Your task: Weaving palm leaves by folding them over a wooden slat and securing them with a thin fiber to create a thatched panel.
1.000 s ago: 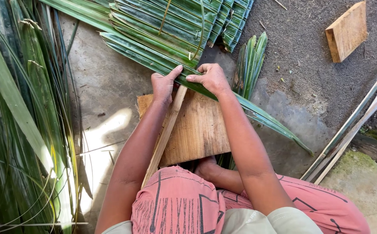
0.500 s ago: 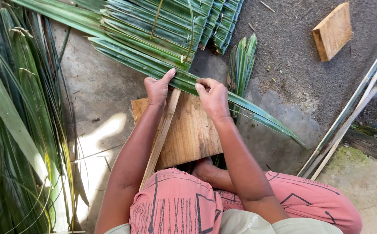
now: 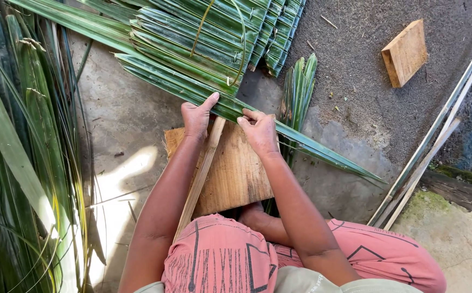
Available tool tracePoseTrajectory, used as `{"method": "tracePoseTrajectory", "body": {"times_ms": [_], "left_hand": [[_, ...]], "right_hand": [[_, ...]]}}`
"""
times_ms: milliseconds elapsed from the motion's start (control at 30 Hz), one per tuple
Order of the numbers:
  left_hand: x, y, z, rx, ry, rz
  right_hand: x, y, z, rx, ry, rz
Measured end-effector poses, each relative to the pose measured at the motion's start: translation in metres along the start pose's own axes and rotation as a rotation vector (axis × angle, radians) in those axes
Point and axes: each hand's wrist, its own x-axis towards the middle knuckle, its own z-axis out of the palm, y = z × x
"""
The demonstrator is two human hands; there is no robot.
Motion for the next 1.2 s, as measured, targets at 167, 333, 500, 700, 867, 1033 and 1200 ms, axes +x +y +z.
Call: {"method": "tracePoseTrajectory", "body": {"times_ms": [167,333,500,700,867,1033,1200], "left_hand": [[-0.001,-0.001,-0.002,-0.022,0.006,-0.004],[-0.002,0.002,0.001,-0.013,-0.002,-0.001],[-0.003,0.005,0.001,0.002,-0.007,0.0],[0.001,0.001,-0.002,0.022,-0.006,-0.005],[0.008,-0.006,-0.003,0.031,-0.005,-0.009],[0.014,-0.011,-0.004,0.03,-0.007,-0.018],[0.024,-0.014,-0.007,-0.015,0.011,-0.087]], "right_hand": [[-0.001,-0.001,0.0,0.004,0.002,-0.014],[-0.002,-0.002,-0.001,-0.006,-0.015,0.0],[-0.002,-0.007,-0.007,-0.059,-0.035,0.051],[0.01,-0.001,-0.009,-0.016,-0.115,0.195],[0.009,-0.025,-0.008,0.135,-0.112,0.353],[0.024,-0.031,0.01,0.113,-0.129,0.394],[0.042,-0.017,0.036,-0.071,-0.144,0.316]]}}
